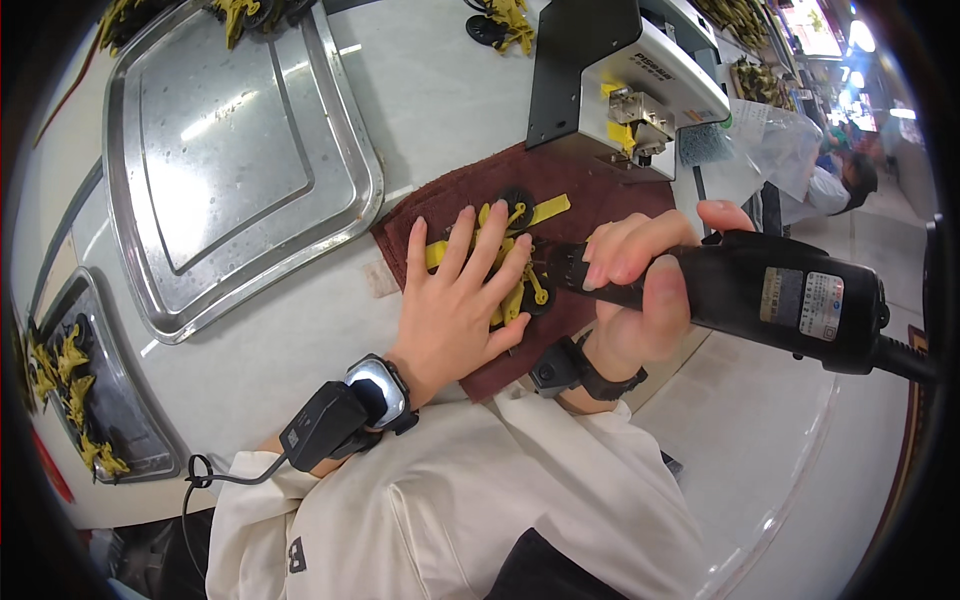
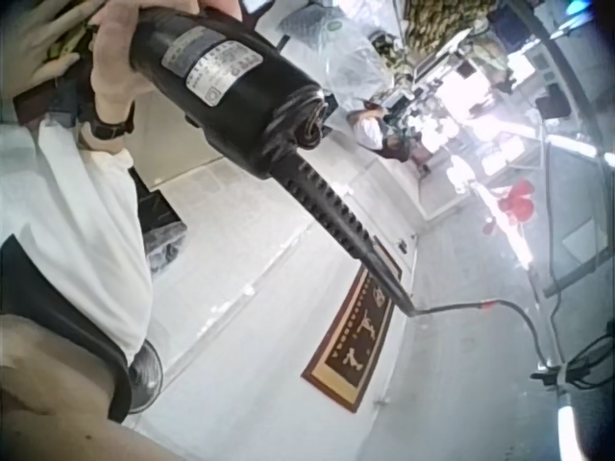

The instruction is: Assembling small yellow plastic components using a handheld electric tool on a production line.

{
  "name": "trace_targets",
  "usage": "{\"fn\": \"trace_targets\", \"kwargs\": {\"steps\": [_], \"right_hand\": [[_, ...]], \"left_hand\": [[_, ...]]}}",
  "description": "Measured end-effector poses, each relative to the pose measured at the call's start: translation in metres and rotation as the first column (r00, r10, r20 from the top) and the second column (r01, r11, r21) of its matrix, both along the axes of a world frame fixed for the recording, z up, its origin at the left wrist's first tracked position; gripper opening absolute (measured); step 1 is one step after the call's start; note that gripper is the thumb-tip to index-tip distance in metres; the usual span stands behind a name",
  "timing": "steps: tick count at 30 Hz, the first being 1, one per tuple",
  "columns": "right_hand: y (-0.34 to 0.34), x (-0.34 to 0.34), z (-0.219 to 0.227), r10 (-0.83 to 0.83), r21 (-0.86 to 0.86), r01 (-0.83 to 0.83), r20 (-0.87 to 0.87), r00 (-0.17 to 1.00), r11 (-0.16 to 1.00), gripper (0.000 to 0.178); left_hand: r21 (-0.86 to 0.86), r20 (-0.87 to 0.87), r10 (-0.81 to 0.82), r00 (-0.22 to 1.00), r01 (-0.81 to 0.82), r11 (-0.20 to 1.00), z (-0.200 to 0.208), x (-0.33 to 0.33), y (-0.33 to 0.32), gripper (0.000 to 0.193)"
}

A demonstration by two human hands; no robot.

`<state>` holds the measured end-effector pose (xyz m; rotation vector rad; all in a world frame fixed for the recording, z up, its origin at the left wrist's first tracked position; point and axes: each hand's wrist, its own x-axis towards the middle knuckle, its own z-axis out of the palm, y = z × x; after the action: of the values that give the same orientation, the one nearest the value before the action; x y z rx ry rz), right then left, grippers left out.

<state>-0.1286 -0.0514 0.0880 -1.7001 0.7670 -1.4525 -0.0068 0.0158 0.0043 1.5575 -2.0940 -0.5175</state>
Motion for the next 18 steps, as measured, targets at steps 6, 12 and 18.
{"fn": "trace_targets", "kwargs": {"steps": [6, 12, 18], "right_hand": [[-0.002, -0.011, -0.005, 0.090, 0.008, -0.095, 0.236, 0.968, 0.995, 0.055], [-0.006, -0.010, -0.006, 0.095, 0.018, -0.101, 0.191, 0.977, 0.995, 0.053], [-0.002, -0.013, -0.006, 0.068, -0.003, -0.069, 0.195, 0.978, 0.998, 0.057]], "left_hand": [[0.017, -0.012, -0.017, 1.000, 0.017, 1.000, 0.000, 0.000, -0.001, 0.070], [0.023, 0.010, -0.001, 1.000, 0.001, 1.000, 0.001, -0.002, -0.001, 0.070], [0.030, 0.017, -0.007, 1.000, 0.007, 1.000, 0.000, -0.003, -0.001, 0.069]]}}
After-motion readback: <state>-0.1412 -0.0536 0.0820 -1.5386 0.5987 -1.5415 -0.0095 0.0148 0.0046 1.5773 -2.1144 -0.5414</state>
